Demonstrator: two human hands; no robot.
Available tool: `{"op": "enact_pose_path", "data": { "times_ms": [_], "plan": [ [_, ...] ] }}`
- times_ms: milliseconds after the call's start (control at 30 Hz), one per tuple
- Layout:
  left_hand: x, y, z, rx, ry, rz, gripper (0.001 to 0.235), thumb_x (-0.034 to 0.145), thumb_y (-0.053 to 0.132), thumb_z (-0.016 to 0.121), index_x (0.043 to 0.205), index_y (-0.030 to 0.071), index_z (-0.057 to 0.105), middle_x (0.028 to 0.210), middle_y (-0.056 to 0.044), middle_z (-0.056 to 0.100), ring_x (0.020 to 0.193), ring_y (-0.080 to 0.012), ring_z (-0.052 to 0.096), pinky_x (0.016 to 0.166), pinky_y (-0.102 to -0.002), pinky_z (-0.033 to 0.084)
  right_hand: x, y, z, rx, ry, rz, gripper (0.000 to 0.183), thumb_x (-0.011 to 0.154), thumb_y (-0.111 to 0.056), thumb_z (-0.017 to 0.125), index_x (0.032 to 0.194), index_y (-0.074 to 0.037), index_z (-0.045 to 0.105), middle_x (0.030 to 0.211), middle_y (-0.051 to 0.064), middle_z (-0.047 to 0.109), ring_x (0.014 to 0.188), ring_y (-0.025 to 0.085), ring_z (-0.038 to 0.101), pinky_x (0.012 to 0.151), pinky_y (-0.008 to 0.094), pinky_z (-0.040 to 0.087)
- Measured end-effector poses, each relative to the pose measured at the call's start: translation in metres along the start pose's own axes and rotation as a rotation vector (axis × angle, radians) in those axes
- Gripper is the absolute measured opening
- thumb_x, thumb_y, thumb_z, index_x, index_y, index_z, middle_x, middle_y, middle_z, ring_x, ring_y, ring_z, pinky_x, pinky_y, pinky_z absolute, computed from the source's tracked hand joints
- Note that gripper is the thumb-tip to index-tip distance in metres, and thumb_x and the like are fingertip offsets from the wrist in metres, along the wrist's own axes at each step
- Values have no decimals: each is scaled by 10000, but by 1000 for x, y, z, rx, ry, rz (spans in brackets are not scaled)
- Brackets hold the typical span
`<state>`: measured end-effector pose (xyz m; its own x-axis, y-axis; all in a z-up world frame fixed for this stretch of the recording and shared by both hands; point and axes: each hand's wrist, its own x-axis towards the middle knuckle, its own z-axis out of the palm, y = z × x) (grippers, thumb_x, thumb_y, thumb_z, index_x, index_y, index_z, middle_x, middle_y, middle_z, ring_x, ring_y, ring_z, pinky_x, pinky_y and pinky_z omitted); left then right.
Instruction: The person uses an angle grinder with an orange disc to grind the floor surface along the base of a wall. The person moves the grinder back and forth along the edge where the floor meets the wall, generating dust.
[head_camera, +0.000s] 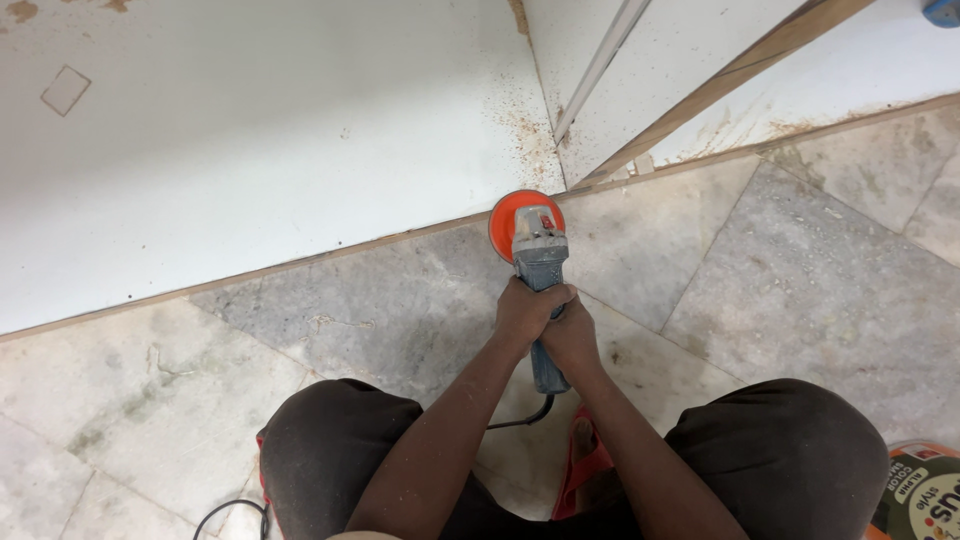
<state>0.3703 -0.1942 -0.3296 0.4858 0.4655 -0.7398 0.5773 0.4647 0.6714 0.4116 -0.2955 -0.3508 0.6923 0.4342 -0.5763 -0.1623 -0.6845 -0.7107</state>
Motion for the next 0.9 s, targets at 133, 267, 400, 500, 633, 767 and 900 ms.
{"op": "enact_pose_path", "data": {
  "times_ms": [133, 267, 400, 500, 633, 767, 900],
  "plan": [
    [-7, -3, -15, -15, 34, -56, 464, 694, 350, 812, 963, 6, 655, 921, -152, 719, 782, -237, 730, 693, -362, 595, -5, -7, 13, -55, -48, 29, 587, 774, -297, 742, 1243, 19, 585, 1009, 221, 753, 921, 318, 764, 772, 387, 580],
    [-17, -7, -26, -95, 67, 5, 437, 698, 331, 812, 952, 18, 642, 905, -137, 712, 776, -214, 714, 695, -355, 584, -13, -13, 21, -37, -85, -6, 560, 787, -305, 747, 1210, 31, 600, 1012, 218, 759, 922, 315, 766, 775, 383, 580],
    [-20, -9, -27, -90, 39, 13, 435, 710, 336, 805, 946, 2, 658, 907, -146, 723, 772, -214, 716, 697, -352, 584, -20, -16, 21, -60, -66, 9, 541, 791, -298, 747, 1189, 37, 596, 990, 216, 757, 899, 308, 770, 761, 381, 587],
    [-16, -8, -22, -24, -26, 19, 443, 707, 358, 793, 954, 11, 674, 918, -142, 729, 788, -223, 728, 711, -352, 590, -22, -17, 18, -25, -17, 54, 535, 783, -270, 743, 1197, 28, 582, 993, 203, 749, 879, 295, 764, 734, 388, 588],
    [-7, -6, -13, 17, -71, 20, 493, 689, 387, 801, 984, 18, 662, 948, -146, 727, 833, -247, 736, 742, -381, 587, -21, -15, 10, 58, 30, 62, 518, 802, -241, 725, 1215, 27, 563, 1012, 199, 733, 868, 292, 752, 710, 399, 584],
    [-5, -8, -12, 32, -51, 26, 525, 664, 396, 809, 983, 1, 674, 963, -156, 732, 845, -259, 739, 754, -389, 583, -18, -14, 9, -26, 54, 61, 519, 810, -266, 722, 1213, 27, 575, 1010, 207, 742, 880, 295, 758, 728, 402, 579],
    [-8, -13, -20, -12, -30, 19, 492, 661, 389, 813, 956, 14, 691, 944, -145, 738, 832, -242, 739, 748, -377, 580, -20, -13, 16, -66, 39, 25, 544, 777, -275, 745, 1205, 22, 588, 1018, 209, 745, 907, 301, 754, 755, 412, 574]
  ]
}}
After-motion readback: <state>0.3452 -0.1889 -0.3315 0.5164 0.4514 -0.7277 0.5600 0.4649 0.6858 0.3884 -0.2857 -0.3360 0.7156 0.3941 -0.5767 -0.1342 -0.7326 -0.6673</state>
